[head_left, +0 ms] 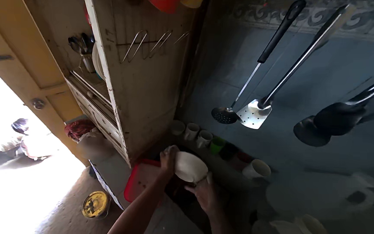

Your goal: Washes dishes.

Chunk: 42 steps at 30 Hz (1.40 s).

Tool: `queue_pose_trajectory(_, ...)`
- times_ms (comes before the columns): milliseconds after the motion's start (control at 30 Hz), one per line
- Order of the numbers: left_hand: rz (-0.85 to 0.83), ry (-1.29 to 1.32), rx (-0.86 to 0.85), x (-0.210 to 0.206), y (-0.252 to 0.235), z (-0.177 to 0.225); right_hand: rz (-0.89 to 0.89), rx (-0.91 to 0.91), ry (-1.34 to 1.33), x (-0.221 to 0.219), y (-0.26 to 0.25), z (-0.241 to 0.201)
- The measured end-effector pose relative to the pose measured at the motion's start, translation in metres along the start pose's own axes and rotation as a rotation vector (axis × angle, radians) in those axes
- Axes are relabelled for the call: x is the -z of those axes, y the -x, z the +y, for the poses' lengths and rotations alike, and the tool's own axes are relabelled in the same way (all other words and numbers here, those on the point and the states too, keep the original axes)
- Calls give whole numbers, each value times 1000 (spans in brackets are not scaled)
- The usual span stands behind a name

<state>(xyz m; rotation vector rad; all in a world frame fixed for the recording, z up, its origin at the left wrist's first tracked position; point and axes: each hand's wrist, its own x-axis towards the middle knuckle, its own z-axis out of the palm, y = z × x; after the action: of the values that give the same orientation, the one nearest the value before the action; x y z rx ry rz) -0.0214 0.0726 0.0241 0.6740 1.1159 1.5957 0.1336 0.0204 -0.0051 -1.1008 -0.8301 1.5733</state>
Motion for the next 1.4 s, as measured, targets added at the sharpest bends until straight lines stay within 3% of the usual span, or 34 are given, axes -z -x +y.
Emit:
queue_pose_trajectory(67, -152, -17, -127, 4, 16, 1, -13, -165, -263, 2, -1, 11)
queue_pose_trajectory(133, -300, -9, -85, 13, 22, -4, 48, -210, -468, 8, 1, 25)
queue_pose_trajectory(200, -327, -75, 4, 31, 13, -16, 157, -211, -460, 14, 2, 35)
queue_pose_trajectory(300, -261, -591, 157, 71, -3, -23, 236, -179, -251, 24, 3, 37)
queue_pose_trajectory(367, -375, -1120, 157, 103, -12, -31, 239, -147, -206, 28, 4, 37)
queue_pose_trajectory(433, -497, -1471, 89, 134, -17, -53, 225, -107, -214, 28, 4, 38)
queue_pose_trajectory(533, -546, -1639, 40, 152, -3, -66, 231, -85, -163, 28, 1, 40)
queue_pose_trajectory(600, -527, -1738, 135, 149, 4, -59, 265, -97, -116, 25, -1, 39)
queue_pose_trajectory(667, -472, -1719, 253, 141, 4, -44, 302, -107, -71, 23, 0, 39)
queue_pose_trajectory(767, -372, -1425, 178, 125, -2, -23, 314, -70, 23, 20, 3, 33)
queue_pose_trajectory(900, -606, -1105, 13, 56, 18, 21, 317, -58, 63, 19, 2, 37)
queue_pose_trajectory(1067, -784, -1223, -230, -18, 33, 37, 320, -78, -132, 21, -8, 50)
queue_pose_trajectory(1200, -866, -1376, -180, -46, 25, 35, 335, -89, -230, 25, -6, 46)
queue_pose_trajectory(1300, -771, -1436, -147, -40, 19, 41, 347, -75, -247, 33, -4, 42)
queue_pose_trajectory(1400, -531, -1542, -96, -7, 9, 49, 371, -34, -237, 41, -4, 42)
